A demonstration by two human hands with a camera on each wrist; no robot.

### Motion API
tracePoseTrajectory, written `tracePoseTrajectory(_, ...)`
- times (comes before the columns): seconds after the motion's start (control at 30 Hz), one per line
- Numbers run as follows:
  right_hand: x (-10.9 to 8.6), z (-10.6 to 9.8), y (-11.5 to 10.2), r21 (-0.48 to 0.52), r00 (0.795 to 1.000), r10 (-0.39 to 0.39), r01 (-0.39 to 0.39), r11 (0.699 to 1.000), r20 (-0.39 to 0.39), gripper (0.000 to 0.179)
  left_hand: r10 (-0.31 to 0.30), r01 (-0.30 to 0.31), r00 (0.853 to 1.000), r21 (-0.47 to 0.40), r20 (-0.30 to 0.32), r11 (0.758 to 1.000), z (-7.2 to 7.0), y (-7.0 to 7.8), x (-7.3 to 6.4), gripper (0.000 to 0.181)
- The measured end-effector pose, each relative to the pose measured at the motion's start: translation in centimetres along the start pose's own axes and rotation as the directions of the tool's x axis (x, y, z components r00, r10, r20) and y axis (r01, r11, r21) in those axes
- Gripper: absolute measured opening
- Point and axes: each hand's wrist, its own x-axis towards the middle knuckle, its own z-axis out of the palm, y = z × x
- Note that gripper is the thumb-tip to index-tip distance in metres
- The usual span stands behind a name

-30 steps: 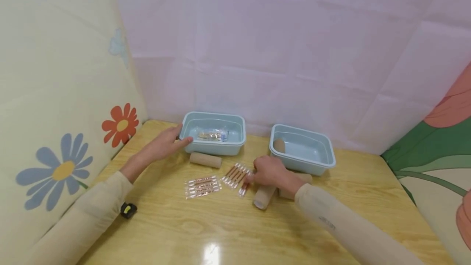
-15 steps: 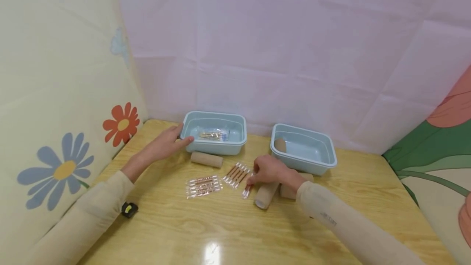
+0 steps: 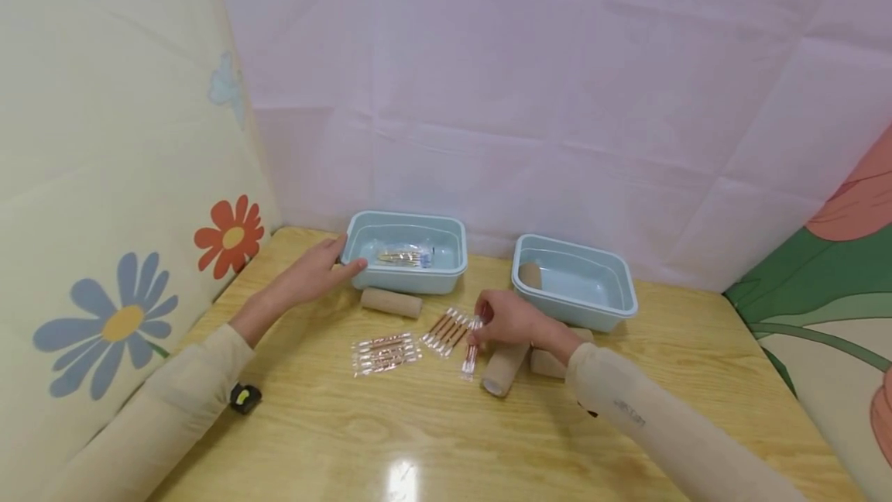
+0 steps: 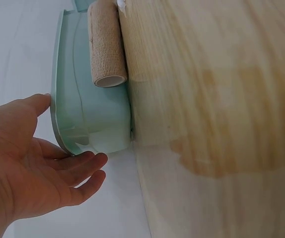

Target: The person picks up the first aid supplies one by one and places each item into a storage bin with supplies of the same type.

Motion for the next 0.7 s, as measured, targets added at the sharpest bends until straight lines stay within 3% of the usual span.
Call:
tracePoseTrajectory(0.2,0.1,-0.5,0.0,0.054,0.999,-0.010,0.012,0.998,-0.036,0.033,-0.013,0.013,1.000,0.003,0.000,1.000,0.1,0.2,-0.2,0.079)
tracePoseTrajectory(0.47,0.2,-1.3,-0.1,0.056,0.990,-0.103,0.109,0.992,-0.094,0.029,-0.021,0.021,1.000,-0.016,0.000,1.000,0.0,0.2,-0.2,0.076)
tracePoseTrajectory(0.7,0.3,-2.0,-0.3,0.093,0.981,-0.154,0.165,0.982,-0.114,0.025,0.026,-0.028,0.999,-0.132,-0.022,0.991,0.4,-0.2,0.3,0.071)
